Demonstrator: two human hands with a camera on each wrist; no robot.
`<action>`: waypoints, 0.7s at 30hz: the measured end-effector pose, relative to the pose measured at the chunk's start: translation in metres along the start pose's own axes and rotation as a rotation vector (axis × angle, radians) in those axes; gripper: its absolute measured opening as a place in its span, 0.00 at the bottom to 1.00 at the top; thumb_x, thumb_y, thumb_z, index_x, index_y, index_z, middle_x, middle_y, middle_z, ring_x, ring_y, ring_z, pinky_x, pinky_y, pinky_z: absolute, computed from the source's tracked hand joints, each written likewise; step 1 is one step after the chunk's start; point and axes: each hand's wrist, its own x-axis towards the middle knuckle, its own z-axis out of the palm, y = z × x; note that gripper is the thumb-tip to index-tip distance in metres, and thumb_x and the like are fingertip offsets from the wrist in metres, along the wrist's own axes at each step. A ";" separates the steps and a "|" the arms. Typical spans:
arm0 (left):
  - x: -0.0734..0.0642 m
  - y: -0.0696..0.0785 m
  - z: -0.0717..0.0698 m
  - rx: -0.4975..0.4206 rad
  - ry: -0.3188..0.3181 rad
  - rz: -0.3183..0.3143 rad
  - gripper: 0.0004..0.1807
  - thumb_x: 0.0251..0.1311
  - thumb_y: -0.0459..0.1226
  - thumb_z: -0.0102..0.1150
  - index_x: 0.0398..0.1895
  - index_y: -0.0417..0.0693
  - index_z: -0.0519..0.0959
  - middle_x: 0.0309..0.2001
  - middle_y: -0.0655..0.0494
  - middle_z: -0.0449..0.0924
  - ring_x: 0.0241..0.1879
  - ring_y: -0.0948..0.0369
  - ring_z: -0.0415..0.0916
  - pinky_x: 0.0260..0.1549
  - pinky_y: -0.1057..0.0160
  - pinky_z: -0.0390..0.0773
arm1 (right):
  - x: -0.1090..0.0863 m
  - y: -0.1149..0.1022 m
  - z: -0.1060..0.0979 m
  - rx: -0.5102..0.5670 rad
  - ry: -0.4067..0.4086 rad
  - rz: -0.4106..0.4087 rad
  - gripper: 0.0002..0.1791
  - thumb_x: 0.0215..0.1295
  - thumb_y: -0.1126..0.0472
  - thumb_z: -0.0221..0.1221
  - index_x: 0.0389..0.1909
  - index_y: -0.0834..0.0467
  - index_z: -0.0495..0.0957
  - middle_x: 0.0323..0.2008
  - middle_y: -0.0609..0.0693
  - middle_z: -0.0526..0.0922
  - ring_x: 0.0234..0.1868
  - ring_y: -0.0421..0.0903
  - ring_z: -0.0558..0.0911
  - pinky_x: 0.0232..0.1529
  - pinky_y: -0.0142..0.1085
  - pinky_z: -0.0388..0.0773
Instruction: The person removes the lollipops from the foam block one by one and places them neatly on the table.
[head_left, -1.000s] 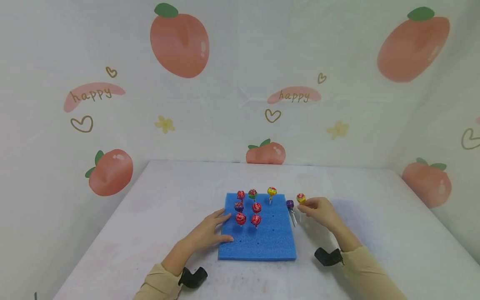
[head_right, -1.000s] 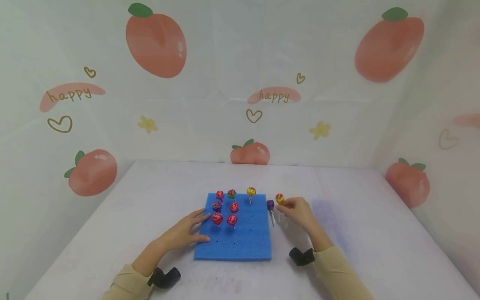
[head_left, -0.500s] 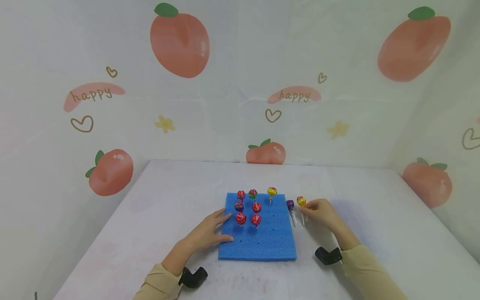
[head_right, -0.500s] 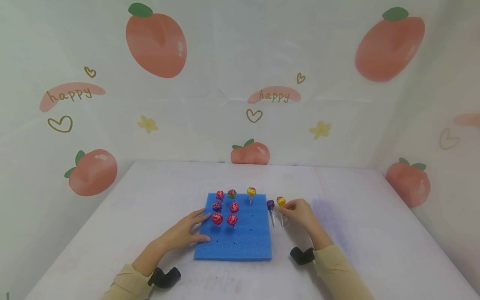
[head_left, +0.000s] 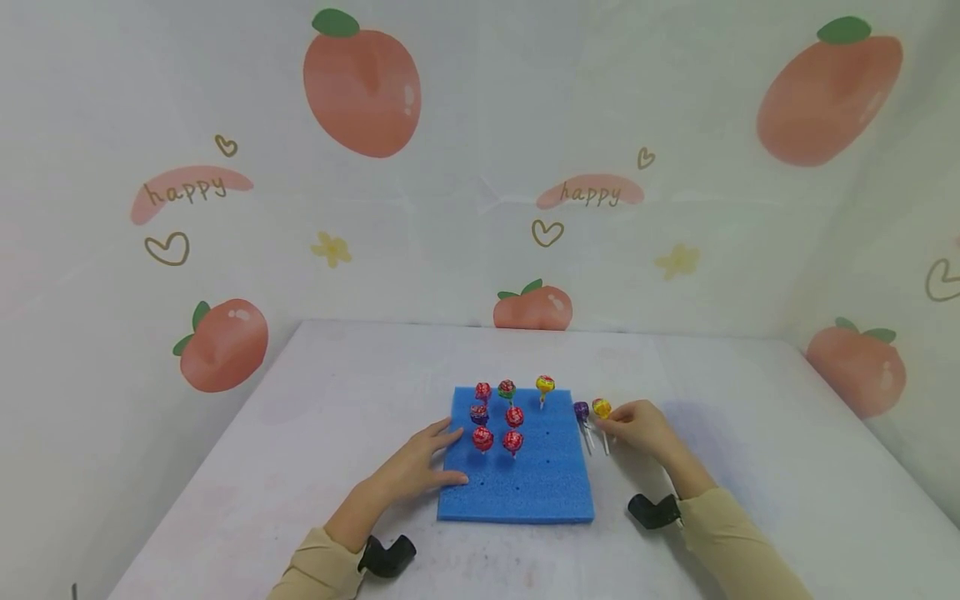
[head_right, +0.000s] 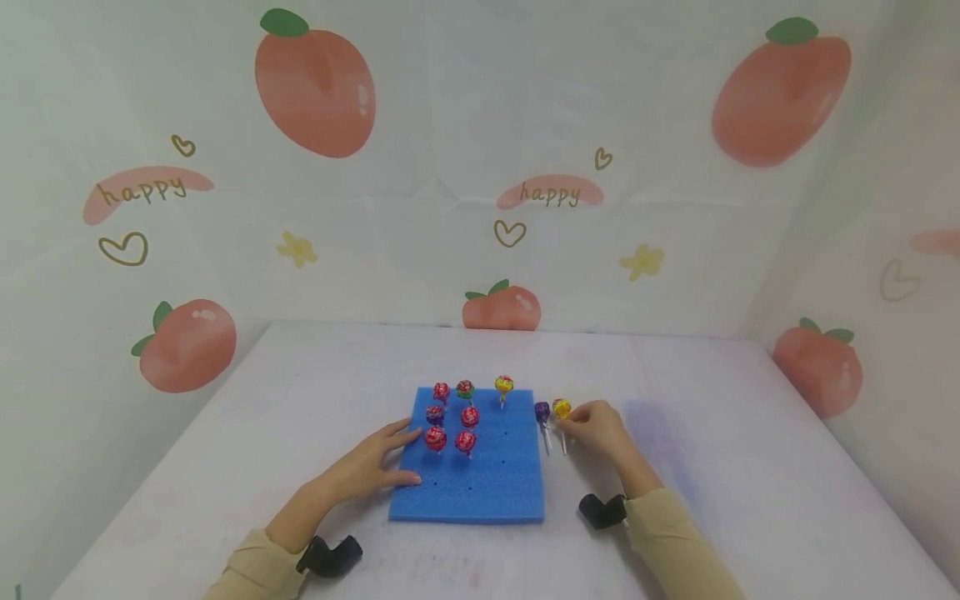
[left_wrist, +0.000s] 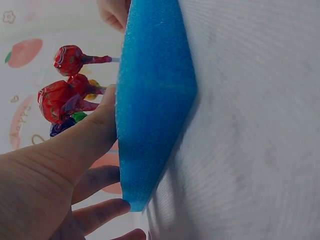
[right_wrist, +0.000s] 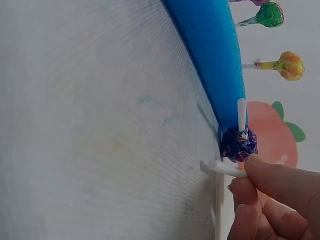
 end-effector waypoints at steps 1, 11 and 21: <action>0.000 0.000 0.000 -0.002 0.001 0.000 0.41 0.50 0.49 0.66 0.66 0.42 0.65 0.70 0.39 0.57 0.69 0.39 0.54 0.63 0.39 0.61 | 0.000 0.000 0.000 0.000 0.001 0.002 0.16 0.57 0.55 0.63 0.31 0.66 0.82 0.26 0.52 0.80 0.26 0.43 0.72 0.25 0.31 0.70; -0.002 0.001 0.000 -0.009 -0.002 -0.002 0.42 0.50 0.49 0.67 0.66 0.42 0.64 0.70 0.39 0.56 0.69 0.39 0.54 0.63 0.38 0.60 | 0.002 0.000 0.002 -0.017 0.010 -0.019 0.15 0.57 0.57 0.63 0.31 0.68 0.82 0.24 0.51 0.80 0.25 0.43 0.72 0.24 0.31 0.69; -0.002 0.001 0.000 -0.009 0.002 0.007 0.41 0.50 0.48 0.67 0.66 0.41 0.65 0.70 0.38 0.56 0.68 0.38 0.54 0.63 0.38 0.60 | 0.005 0.002 0.002 -0.020 -0.004 -0.013 0.15 0.56 0.55 0.64 0.31 0.66 0.83 0.23 0.50 0.80 0.25 0.42 0.72 0.24 0.31 0.68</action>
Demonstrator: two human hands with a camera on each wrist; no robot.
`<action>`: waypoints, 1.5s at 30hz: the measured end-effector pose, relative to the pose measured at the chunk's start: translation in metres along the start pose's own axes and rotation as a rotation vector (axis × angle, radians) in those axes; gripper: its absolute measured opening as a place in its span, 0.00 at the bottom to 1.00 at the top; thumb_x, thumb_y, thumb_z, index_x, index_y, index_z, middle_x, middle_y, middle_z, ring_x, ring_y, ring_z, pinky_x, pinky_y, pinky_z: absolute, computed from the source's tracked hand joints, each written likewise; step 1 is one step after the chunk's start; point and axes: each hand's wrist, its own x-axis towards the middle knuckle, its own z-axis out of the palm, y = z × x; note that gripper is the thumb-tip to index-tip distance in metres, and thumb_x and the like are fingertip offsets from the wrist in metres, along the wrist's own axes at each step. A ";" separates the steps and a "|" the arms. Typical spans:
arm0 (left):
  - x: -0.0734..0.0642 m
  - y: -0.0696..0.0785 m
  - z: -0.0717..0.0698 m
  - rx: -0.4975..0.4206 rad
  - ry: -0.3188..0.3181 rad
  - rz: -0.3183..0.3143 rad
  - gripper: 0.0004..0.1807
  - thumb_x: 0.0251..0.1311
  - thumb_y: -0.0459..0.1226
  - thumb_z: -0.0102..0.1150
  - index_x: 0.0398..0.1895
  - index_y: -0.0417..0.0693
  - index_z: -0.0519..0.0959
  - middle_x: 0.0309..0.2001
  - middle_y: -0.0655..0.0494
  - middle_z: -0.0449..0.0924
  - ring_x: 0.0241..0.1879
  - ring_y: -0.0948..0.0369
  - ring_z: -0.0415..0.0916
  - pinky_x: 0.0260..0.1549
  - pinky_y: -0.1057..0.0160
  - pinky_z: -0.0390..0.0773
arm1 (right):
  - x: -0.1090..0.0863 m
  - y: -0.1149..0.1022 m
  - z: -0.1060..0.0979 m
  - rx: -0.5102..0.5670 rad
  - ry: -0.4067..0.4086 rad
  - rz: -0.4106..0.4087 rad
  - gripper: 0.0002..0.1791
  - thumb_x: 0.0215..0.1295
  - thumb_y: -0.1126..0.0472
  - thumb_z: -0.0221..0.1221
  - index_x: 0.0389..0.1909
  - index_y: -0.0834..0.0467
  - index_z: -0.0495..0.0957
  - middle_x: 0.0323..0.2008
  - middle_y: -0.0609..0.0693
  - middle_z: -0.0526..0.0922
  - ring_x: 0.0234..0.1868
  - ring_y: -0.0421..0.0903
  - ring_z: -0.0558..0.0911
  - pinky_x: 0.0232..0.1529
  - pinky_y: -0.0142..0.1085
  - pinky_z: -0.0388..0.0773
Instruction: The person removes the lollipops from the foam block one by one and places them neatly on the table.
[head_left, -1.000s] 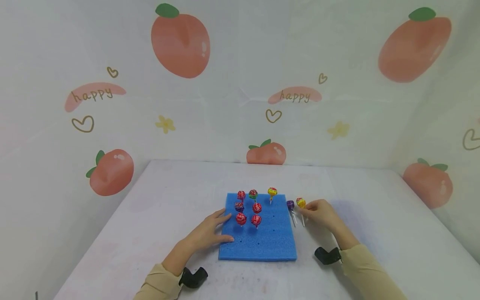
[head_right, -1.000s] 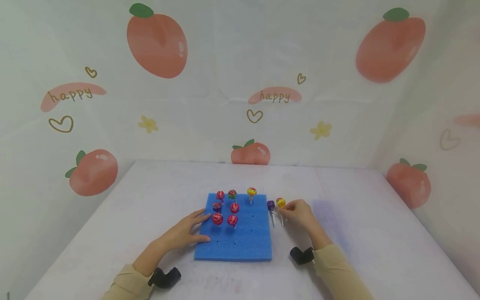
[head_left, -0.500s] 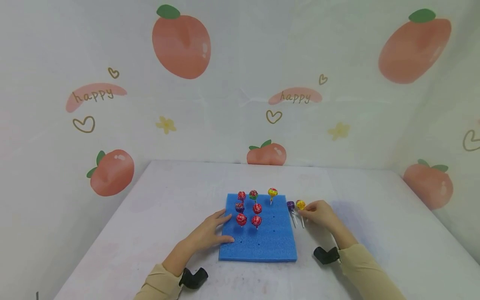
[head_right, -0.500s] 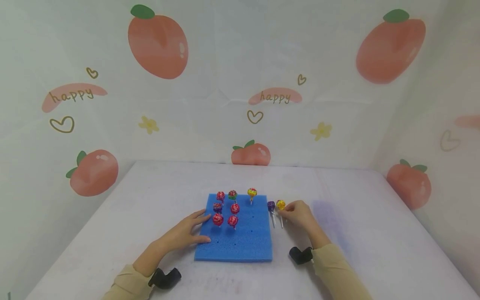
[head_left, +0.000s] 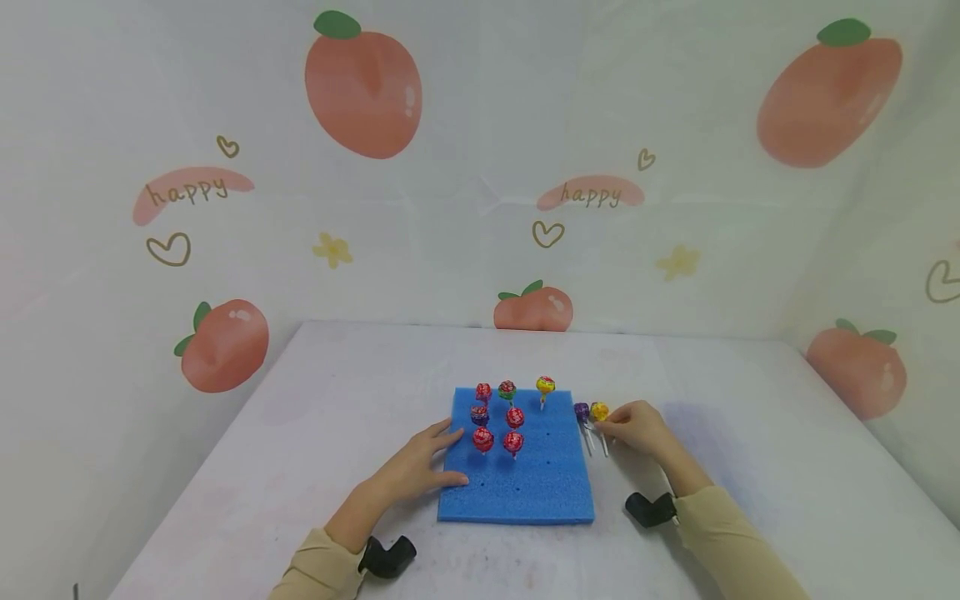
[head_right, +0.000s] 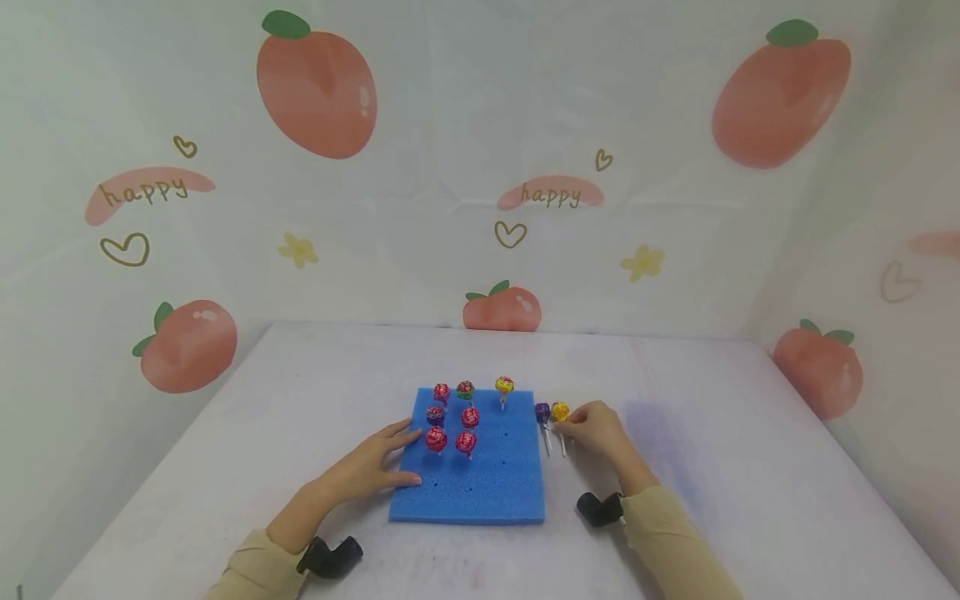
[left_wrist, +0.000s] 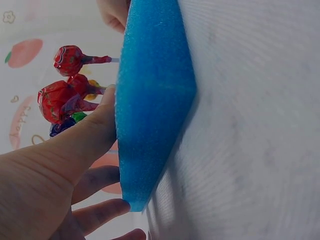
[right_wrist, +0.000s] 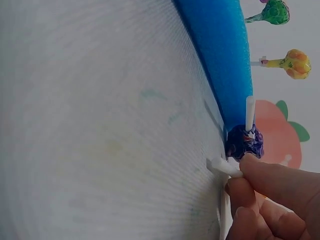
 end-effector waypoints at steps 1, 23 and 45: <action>0.000 0.000 0.000 0.002 -0.001 -0.001 0.41 0.50 0.49 0.67 0.66 0.41 0.64 0.70 0.38 0.56 0.68 0.38 0.54 0.63 0.38 0.61 | 0.000 0.000 0.000 0.000 -0.003 0.005 0.15 0.56 0.55 0.64 0.31 0.66 0.83 0.23 0.50 0.79 0.25 0.42 0.72 0.24 0.31 0.68; 0.001 -0.002 0.000 -0.005 0.013 0.013 0.42 0.49 0.52 0.66 0.66 0.42 0.65 0.69 0.38 0.57 0.68 0.39 0.55 0.63 0.38 0.60 | 0.000 -0.004 0.000 -0.011 -0.008 0.002 0.13 0.55 0.56 0.64 0.28 0.64 0.83 0.21 0.48 0.79 0.23 0.42 0.72 0.23 0.31 0.69; 0.000 0.000 0.000 0.008 0.002 -0.004 0.41 0.50 0.49 0.67 0.66 0.41 0.65 0.70 0.38 0.57 0.68 0.39 0.54 0.63 0.39 0.60 | -0.004 -0.003 -0.001 -0.019 -0.003 0.013 0.16 0.57 0.54 0.63 0.29 0.65 0.81 0.21 0.50 0.81 0.24 0.42 0.74 0.23 0.31 0.69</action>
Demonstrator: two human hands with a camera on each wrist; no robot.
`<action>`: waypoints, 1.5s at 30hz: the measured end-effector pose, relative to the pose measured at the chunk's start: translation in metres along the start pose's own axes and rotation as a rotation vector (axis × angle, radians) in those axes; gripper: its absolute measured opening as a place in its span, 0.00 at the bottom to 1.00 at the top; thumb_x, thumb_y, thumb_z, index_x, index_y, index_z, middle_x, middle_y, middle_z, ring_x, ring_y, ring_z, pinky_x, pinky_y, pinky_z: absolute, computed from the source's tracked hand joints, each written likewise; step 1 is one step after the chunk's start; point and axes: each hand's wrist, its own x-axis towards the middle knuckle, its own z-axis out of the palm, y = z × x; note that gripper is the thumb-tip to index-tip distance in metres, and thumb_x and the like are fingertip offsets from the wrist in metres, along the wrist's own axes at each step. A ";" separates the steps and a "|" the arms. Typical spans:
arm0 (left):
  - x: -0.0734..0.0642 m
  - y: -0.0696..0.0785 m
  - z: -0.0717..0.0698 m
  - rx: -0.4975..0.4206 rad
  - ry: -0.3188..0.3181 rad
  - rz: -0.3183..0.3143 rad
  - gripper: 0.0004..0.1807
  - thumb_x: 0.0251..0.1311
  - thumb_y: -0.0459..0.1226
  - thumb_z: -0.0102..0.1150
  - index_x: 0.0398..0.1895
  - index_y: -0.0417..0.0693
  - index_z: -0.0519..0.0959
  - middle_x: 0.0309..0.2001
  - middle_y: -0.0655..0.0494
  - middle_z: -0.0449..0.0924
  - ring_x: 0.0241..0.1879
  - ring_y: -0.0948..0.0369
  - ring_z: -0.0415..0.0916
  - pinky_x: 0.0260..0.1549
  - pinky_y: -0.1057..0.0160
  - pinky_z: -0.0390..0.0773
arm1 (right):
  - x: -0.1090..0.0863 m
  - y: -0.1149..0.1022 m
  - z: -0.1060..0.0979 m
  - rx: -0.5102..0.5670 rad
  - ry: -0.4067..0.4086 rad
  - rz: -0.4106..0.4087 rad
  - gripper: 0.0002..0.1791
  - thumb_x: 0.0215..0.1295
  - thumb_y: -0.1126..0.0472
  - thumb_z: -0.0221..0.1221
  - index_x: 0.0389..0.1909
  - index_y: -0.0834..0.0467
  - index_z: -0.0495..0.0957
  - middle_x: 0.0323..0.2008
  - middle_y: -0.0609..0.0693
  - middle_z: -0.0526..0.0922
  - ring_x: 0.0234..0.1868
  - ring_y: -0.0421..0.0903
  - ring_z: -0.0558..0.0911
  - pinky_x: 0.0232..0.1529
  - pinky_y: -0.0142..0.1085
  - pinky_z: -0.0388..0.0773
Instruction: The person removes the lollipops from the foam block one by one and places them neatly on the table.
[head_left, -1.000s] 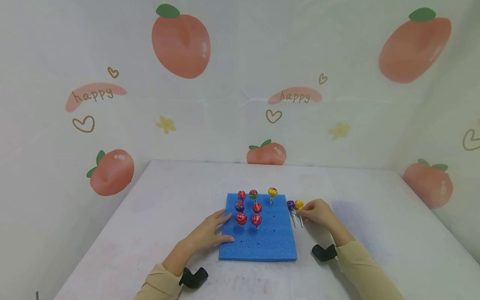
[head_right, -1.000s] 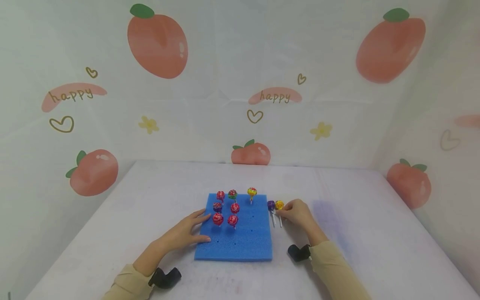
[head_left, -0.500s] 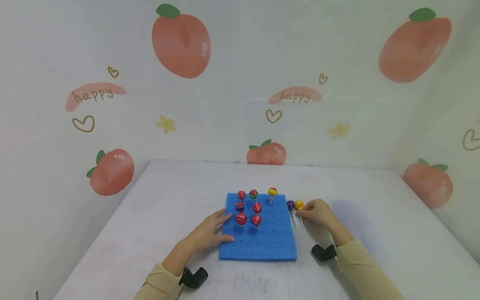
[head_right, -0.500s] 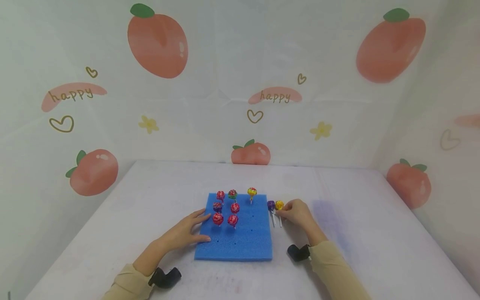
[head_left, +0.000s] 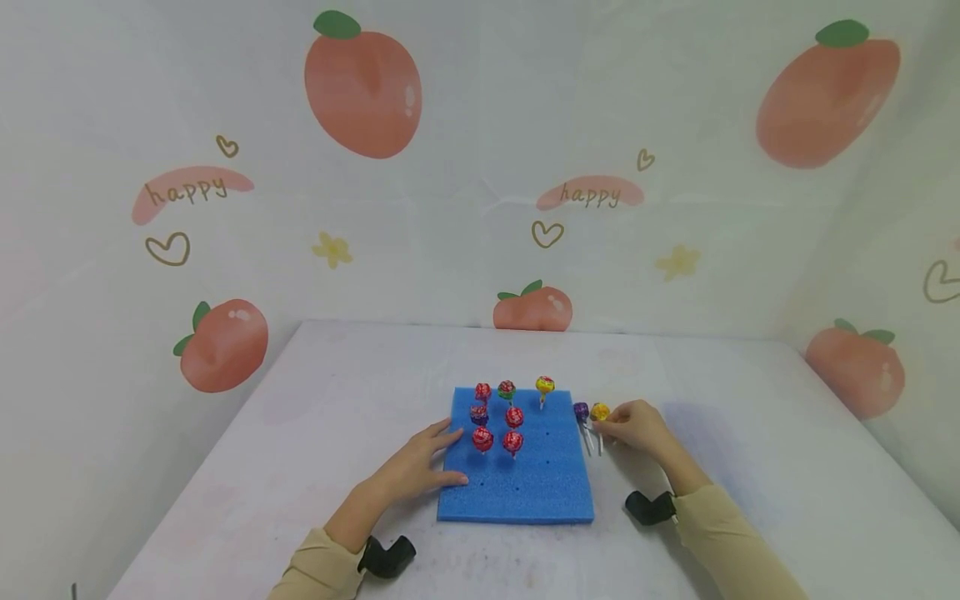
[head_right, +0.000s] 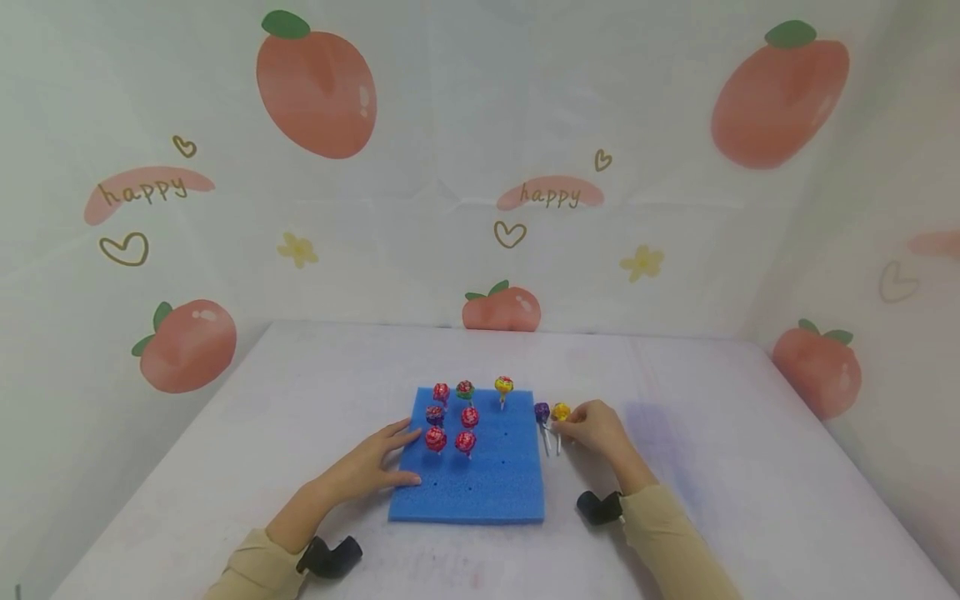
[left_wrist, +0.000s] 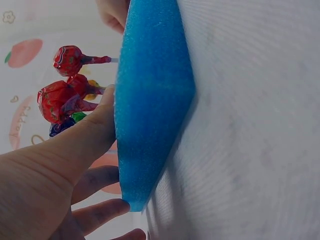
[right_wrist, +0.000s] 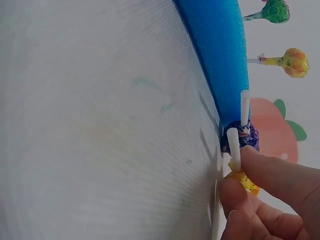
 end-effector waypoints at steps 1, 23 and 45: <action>0.000 0.000 0.000 0.000 0.000 0.001 0.41 0.50 0.49 0.67 0.66 0.41 0.65 0.70 0.38 0.57 0.68 0.39 0.54 0.63 0.39 0.60 | 0.000 0.000 -0.001 0.001 -0.001 0.003 0.16 0.57 0.53 0.63 0.29 0.65 0.81 0.22 0.50 0.81 0.24 0.42 0.74 0.24 0.31 0.69; 0.000 0.000 0.001 -0.002 0.007 -0.010 0.41 0.49 0.49 0.67 0.66 0.42 0.65 0.70 0.39 0.57 0.69 0.39 0.54 0.63 0.39 0.61 | -0.006 -0.024 -0.008 0.033 0.030 -0.143 0.14 0.59 0.54 0.62 0.32 0.63 0.81 0.29 0.55 0.83 0.29 0.43 0.76 0.26 0.31 0.72; 0.001 -0.002 0.001 -0.017 0.011 -0.003 0.41 0.50 0.49 0.67 0.66 0.42 0.65 0.70 0.40 0.57 0.69 0.40 0.54 0.63 0.38 0.61 | 0.022 -0.052 0.026 0.183 0.046 -0.228 0.19 0.56 0.58 0.64 0.45 0.68 0.79 0.35 0.62 0.84 0.28 0.42 0.81 0.29 0.31 0.78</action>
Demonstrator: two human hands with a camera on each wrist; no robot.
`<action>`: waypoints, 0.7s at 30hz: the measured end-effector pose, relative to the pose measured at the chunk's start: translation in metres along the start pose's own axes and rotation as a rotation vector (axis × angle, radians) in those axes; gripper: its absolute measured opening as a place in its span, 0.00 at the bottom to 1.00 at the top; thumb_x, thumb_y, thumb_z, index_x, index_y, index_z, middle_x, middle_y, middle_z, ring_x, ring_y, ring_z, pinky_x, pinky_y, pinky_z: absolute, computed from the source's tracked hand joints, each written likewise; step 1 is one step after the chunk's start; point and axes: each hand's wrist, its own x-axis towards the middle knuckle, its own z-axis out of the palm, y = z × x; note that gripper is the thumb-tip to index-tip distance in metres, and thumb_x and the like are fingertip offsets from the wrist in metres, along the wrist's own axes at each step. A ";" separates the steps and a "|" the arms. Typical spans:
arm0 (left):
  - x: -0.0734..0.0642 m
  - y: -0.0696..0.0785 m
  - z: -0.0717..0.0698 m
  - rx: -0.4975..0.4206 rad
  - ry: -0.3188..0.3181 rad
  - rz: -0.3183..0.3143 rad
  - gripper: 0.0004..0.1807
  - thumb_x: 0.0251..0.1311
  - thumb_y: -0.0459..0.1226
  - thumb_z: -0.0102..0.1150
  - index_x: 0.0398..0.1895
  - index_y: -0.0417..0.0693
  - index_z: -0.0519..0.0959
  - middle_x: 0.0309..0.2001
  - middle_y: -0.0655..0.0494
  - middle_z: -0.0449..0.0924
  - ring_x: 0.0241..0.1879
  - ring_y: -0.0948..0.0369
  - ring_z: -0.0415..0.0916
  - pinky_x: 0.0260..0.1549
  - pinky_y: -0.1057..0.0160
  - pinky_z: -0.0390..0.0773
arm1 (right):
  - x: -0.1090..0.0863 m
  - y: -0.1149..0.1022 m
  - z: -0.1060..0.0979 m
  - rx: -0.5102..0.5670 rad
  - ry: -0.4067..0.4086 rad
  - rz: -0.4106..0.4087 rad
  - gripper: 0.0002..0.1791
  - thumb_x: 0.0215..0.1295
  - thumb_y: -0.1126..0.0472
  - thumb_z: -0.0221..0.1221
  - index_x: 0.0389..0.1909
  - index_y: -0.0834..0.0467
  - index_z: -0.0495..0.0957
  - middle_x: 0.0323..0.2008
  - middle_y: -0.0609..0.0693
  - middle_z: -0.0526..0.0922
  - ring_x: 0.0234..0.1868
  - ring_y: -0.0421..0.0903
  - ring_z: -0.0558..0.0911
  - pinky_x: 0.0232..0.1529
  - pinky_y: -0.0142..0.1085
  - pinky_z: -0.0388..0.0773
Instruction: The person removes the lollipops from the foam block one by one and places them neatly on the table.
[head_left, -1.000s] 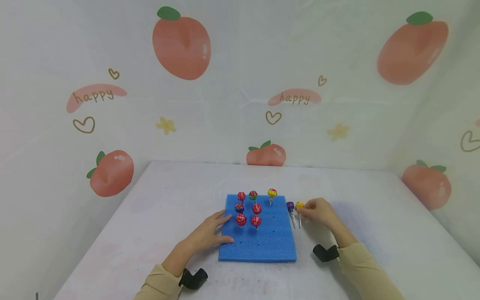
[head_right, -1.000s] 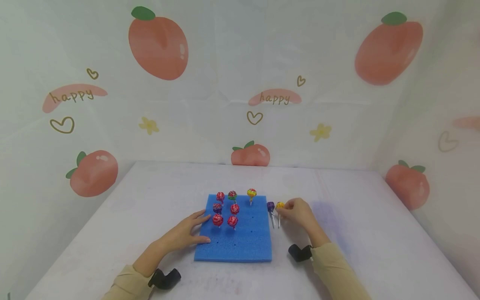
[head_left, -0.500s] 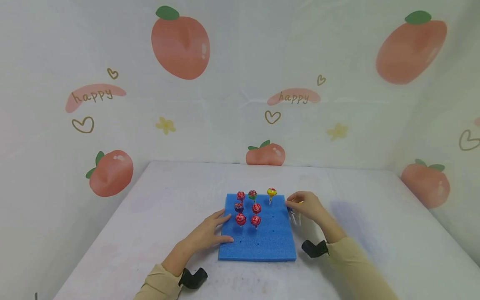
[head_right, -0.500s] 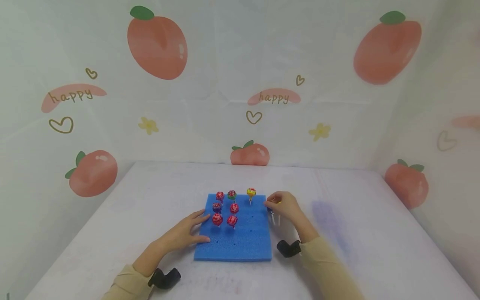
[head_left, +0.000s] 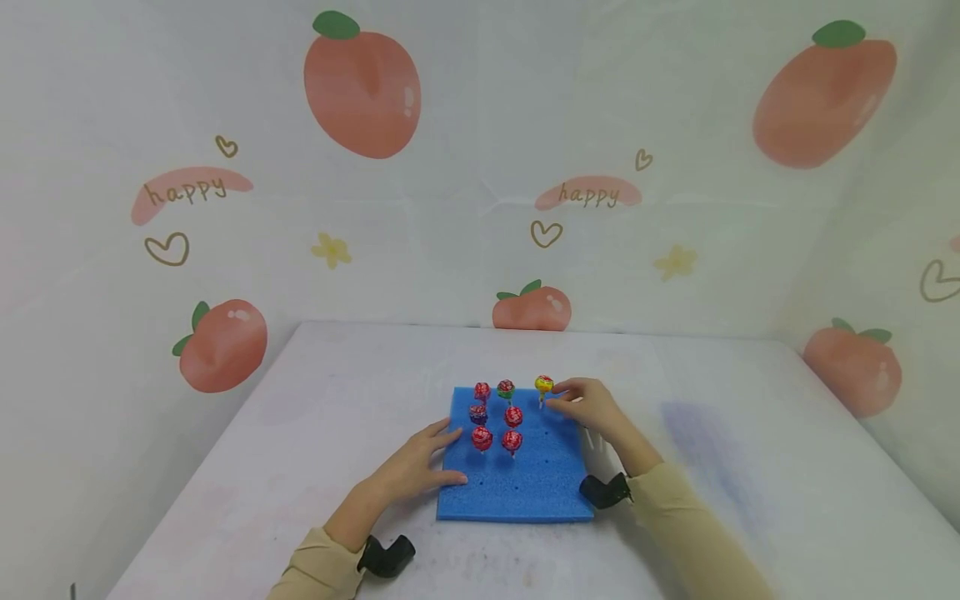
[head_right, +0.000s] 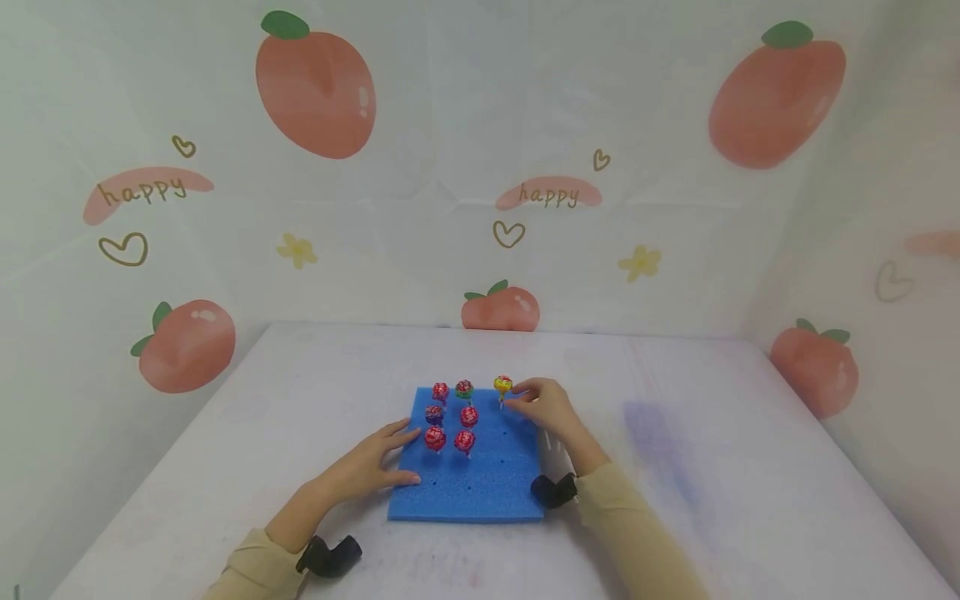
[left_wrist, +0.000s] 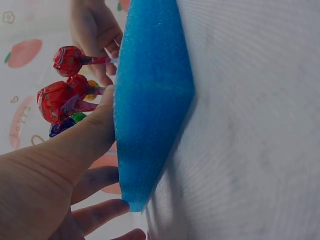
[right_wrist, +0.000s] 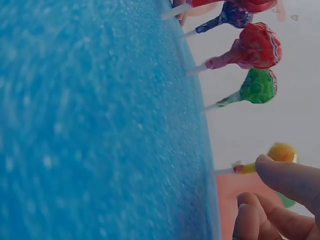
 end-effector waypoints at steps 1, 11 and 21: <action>0.000 0.000 0.000 0.000 0.003 0.003 0.41 0.50 0.49 0.67 0.66 0.42 0.65 0.70 0.39 0.57 0.69 0.39 0.54 0.63 0.38 0.60 | 0.000 -0.001 0.001 0.009 -0.003 0.005 0.20 0.56 0.58 0.64 0.45 0.68 0.79 0.35 0.62 0.84 0.28 0.42 0.81 0.30 0.32 0.79; -0.001 0.000 -0.001 0.013 -0.002 0.030 0.42 0.50 0.50 0.66 0.66 0.41 0.65 0.70 0.38 0.57 0.68 0.38 0.54 0.63 0.38 0.60 | 0.002 -0.006 0.010 0.044 -0.021 0.022 0.19 0.57 0.59 0.63 0.45 0.69 0.77 0.34 0.62 0.84 0.26 0.42 0.81 0.31 0.32 0.78; 0.000 -0.001 0.000 0.015 -0.003 0.011 0.41 0.50 0.48 0.67 0.66 0.42 0.65 0.70 0.39 0.57 0.68 0.39 0.55 0.63 0.39 0.61 | 0.004 -0.005 0.013 0.067 -0.020 0.026 0.15 0.58 0.61 0.62 0.41 0.68 0.78 0.34 0.60 0.83 0.25 0.41 0.80 0.31 0.34 0.79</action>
